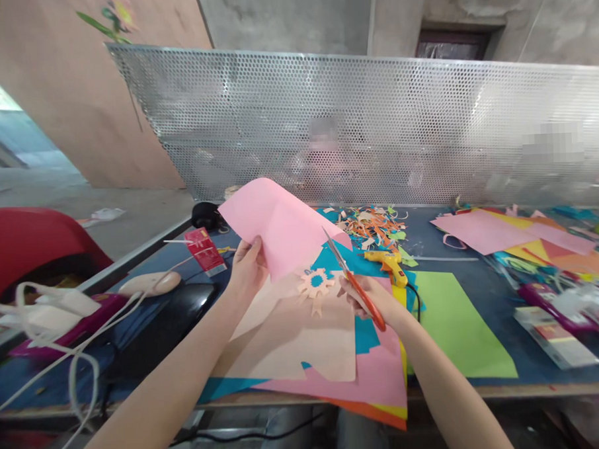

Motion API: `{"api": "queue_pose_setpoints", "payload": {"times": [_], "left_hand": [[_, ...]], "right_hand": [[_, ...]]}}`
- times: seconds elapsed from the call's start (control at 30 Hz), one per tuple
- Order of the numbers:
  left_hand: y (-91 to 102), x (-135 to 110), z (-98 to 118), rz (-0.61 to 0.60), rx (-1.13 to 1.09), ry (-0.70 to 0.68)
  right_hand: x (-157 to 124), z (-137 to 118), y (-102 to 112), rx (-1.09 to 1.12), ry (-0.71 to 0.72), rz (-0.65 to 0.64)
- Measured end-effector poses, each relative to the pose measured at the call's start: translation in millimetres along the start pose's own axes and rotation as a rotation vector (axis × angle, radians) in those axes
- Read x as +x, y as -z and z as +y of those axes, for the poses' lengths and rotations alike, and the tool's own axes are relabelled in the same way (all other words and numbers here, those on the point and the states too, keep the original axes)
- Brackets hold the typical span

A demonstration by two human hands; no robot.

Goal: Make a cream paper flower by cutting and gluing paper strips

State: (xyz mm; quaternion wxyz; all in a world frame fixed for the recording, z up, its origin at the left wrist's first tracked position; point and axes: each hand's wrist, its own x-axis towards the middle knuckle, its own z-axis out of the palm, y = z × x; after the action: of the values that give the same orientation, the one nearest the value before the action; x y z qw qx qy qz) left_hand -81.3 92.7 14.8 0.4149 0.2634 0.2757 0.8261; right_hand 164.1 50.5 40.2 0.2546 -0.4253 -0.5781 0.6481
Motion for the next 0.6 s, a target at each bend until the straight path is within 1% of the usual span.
{"api": "queue_pose_setpoints", "payload": {"times": [0.3,0.43,0.6], "left_hand": [[3.5,14,11,-0.024,0.019,-0.061],[4.5,15,11,-0.020,0.031,-0.078],[5.2,15,10,-0.030,0.046,-0.076]], "right_hand": [[-1,-2,-2,-0.073,0.011,0.029],[-4,-4,-5,-0.116,-0.002,0.060],[-3,-4,-6,-0.128,0.013,0.068]]}}
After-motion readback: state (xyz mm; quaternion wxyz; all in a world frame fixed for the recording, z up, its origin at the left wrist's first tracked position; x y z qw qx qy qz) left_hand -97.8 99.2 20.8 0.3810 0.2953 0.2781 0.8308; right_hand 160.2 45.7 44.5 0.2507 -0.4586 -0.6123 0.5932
